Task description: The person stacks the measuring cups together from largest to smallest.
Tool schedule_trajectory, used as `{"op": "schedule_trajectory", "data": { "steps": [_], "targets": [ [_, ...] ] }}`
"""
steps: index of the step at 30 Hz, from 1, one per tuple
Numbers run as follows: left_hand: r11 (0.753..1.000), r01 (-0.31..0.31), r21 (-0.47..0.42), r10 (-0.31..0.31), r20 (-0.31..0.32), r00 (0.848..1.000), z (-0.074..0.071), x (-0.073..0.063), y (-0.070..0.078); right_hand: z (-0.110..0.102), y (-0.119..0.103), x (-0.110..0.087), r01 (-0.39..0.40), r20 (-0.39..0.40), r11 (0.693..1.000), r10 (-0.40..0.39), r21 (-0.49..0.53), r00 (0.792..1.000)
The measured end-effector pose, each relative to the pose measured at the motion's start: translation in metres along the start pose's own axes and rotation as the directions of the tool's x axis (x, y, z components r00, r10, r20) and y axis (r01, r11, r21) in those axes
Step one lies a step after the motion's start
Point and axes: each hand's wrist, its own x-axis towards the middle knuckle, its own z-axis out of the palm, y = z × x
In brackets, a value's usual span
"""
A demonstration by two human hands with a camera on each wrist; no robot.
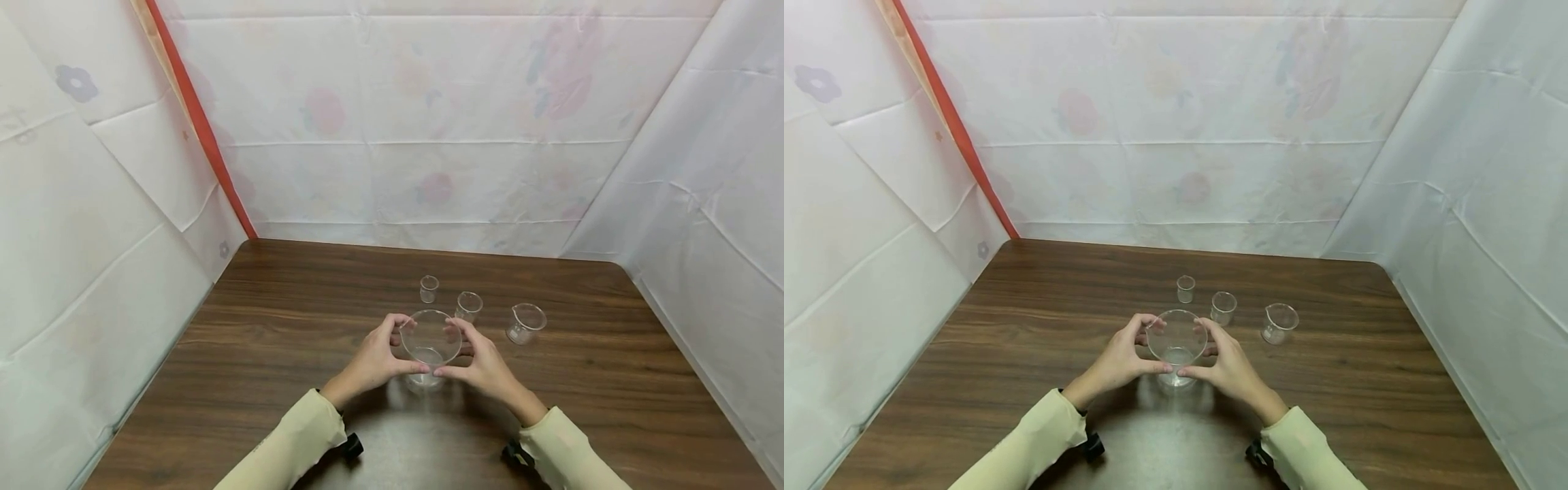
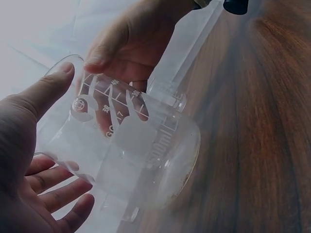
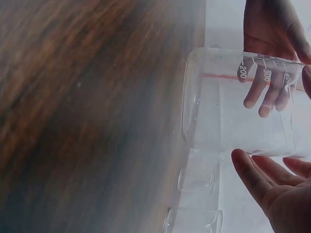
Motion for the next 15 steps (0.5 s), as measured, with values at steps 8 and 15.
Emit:
{"op": "schedule_trajectory", "data": {
  "steps": [8, 15],
  "targets": [
    [0.999, 0.023, 0.032, -0.024, 0.025, 0.999, -0.0018, 0.0003, -0.0018, 0.0029, 0.0023, -0.0007, -0.012, 0.000, 0.999, 0.012, -0.045, 1.000],
    [1.000, 0.021, 0.022, -0.022, 0.042, 0.999, -0.0021, 0.0028, -0.0041, 0.0027, 0.0030, -0.0011, -0.034, 0.012, 0.997, 0.035, -0.067, 0.999]
  ]
}}
